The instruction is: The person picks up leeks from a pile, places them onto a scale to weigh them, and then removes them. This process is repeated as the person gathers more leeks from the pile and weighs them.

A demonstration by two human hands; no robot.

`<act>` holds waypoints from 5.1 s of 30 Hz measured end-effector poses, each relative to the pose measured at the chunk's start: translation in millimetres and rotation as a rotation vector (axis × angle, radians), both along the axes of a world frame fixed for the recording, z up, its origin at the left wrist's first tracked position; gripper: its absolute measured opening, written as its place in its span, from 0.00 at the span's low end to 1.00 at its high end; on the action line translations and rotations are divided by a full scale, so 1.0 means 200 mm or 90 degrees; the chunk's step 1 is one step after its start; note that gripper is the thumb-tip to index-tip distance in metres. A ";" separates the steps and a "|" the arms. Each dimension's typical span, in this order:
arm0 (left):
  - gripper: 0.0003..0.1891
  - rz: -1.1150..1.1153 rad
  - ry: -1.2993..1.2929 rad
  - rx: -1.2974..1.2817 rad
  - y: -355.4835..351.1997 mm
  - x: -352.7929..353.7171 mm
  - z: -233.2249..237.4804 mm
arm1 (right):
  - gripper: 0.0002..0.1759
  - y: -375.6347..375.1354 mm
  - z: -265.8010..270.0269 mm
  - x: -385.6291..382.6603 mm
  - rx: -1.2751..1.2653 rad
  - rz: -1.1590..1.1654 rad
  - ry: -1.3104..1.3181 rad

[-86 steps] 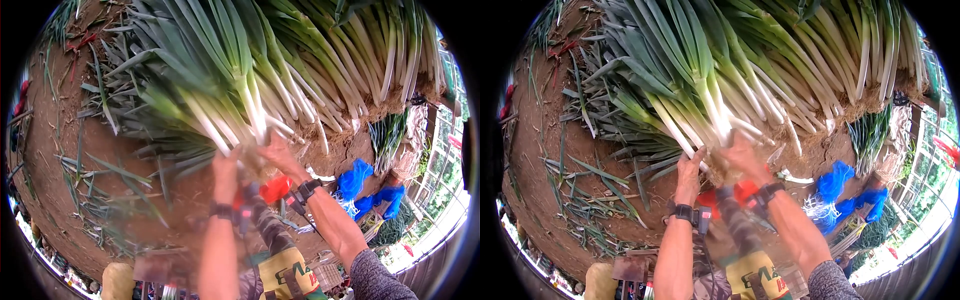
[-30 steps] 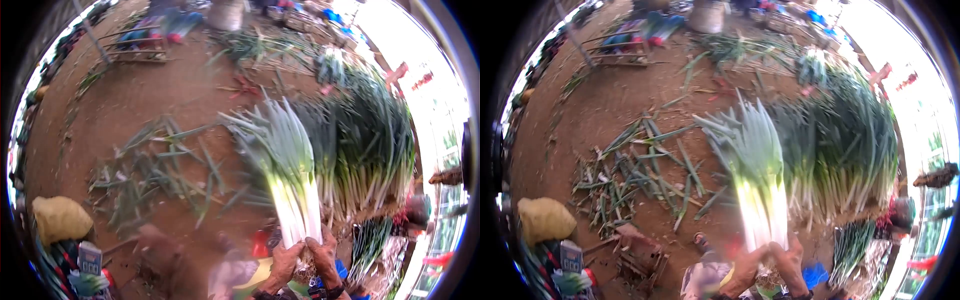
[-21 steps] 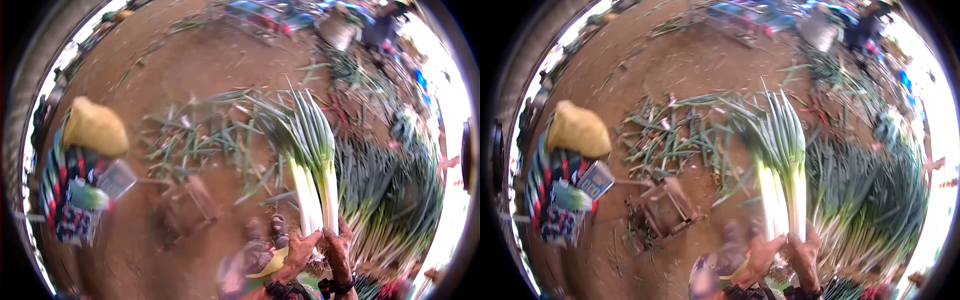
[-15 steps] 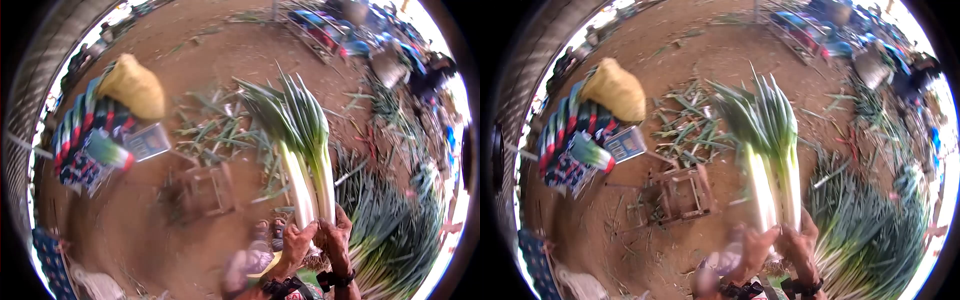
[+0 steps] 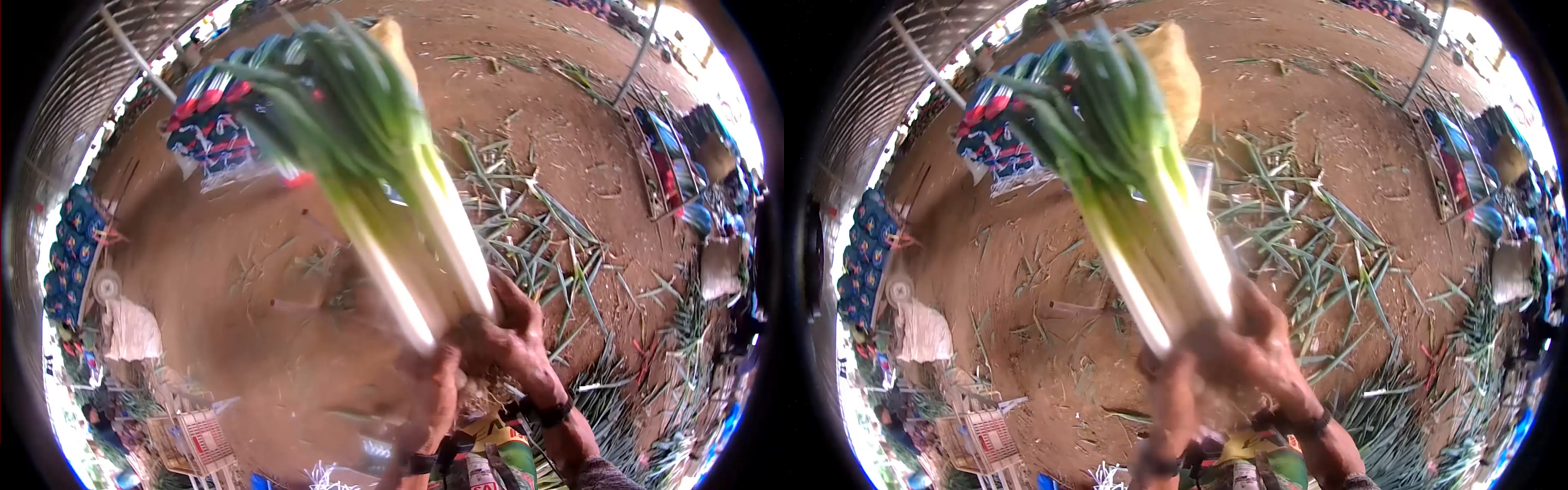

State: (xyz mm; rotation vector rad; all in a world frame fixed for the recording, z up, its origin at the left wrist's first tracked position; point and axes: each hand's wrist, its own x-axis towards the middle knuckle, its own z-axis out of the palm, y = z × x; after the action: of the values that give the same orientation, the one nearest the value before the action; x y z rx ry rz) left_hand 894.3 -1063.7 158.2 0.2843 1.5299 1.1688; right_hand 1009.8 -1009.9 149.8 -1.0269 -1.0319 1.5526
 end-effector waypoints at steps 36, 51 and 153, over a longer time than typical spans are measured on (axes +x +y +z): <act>0.16 0.185 -0.188 -0.150 0.41 0.15 -2.64 | 0.29 0.91 -2.55 0.07 -0.199 0.637 -0.608; 0.15 0.117 -0.415 -0.214 0.40 0.05 -2.81 | 0.22 0.97 -2.78 0.04 0.023 0.619 -0.876; 0.18 -1.409 0.400 0.058 -0.65 0.20 -1.95 | 0.19 -2.62 -1.61 0.17 -0.707 -0.549 -0.264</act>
State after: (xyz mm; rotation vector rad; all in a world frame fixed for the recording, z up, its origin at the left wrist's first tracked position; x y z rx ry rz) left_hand 934.7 -1192.8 -231.6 1.8476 0.6795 -0.7218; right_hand 1043.3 -1534.7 -172.3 -2.2293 0.2174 1.1010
